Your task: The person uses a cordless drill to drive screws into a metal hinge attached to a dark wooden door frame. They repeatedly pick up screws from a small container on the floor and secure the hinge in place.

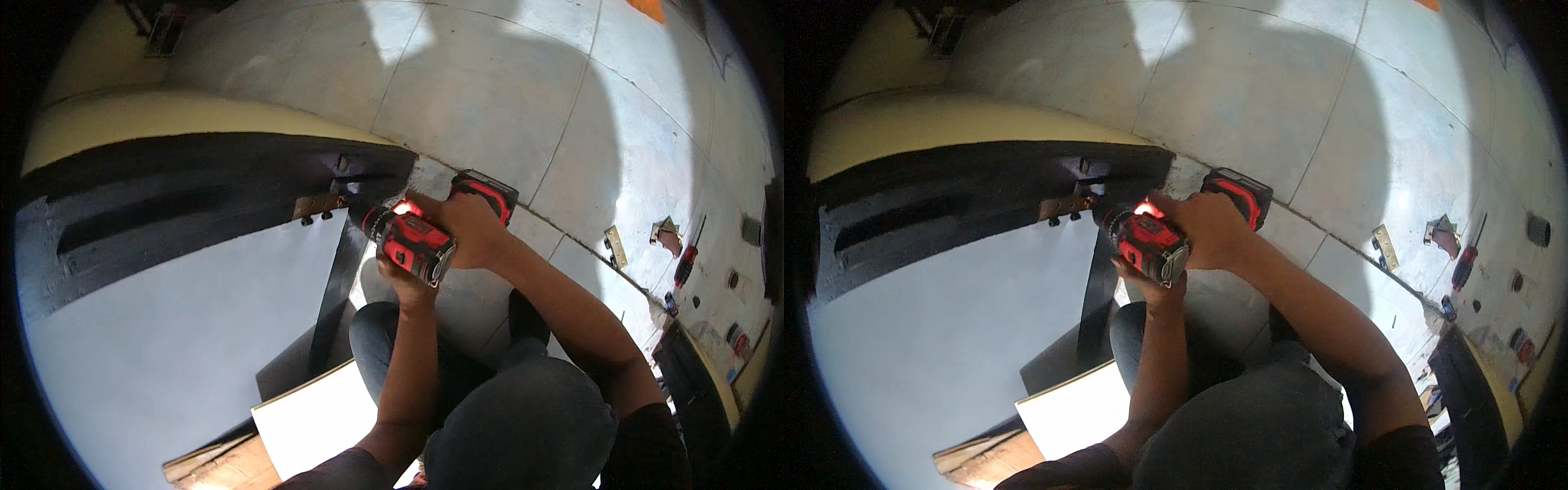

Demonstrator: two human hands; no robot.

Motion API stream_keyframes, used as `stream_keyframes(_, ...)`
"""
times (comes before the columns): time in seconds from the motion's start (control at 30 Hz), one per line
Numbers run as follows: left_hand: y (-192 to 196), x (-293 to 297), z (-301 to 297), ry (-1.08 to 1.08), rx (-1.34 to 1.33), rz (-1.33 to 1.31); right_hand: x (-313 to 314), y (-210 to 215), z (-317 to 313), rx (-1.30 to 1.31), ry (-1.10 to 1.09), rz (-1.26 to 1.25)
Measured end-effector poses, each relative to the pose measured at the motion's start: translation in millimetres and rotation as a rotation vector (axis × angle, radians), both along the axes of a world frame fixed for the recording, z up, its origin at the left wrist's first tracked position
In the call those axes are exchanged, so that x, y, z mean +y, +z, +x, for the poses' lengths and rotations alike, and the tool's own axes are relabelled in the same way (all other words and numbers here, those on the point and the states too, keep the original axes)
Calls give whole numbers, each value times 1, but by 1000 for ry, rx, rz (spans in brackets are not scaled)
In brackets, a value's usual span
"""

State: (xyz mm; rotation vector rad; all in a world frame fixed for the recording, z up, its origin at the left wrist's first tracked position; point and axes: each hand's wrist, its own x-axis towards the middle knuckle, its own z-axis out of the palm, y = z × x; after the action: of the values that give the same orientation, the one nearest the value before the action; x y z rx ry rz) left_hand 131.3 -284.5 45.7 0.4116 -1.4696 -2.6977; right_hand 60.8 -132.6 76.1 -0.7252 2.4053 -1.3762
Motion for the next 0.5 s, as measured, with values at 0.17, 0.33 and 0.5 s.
stream_keyframes(0.17,19,-11,1,47,-95,-101,2,-10,-8,48,-23,-116)
stream_keyframes(0.33,35,-21,9,8,-131,-124,2,-19,-5,88,31,-74)
stream_keyframes(0.5,48,-38,30,-120,-178,-339,-7,-20,26,-111,-21,-258)
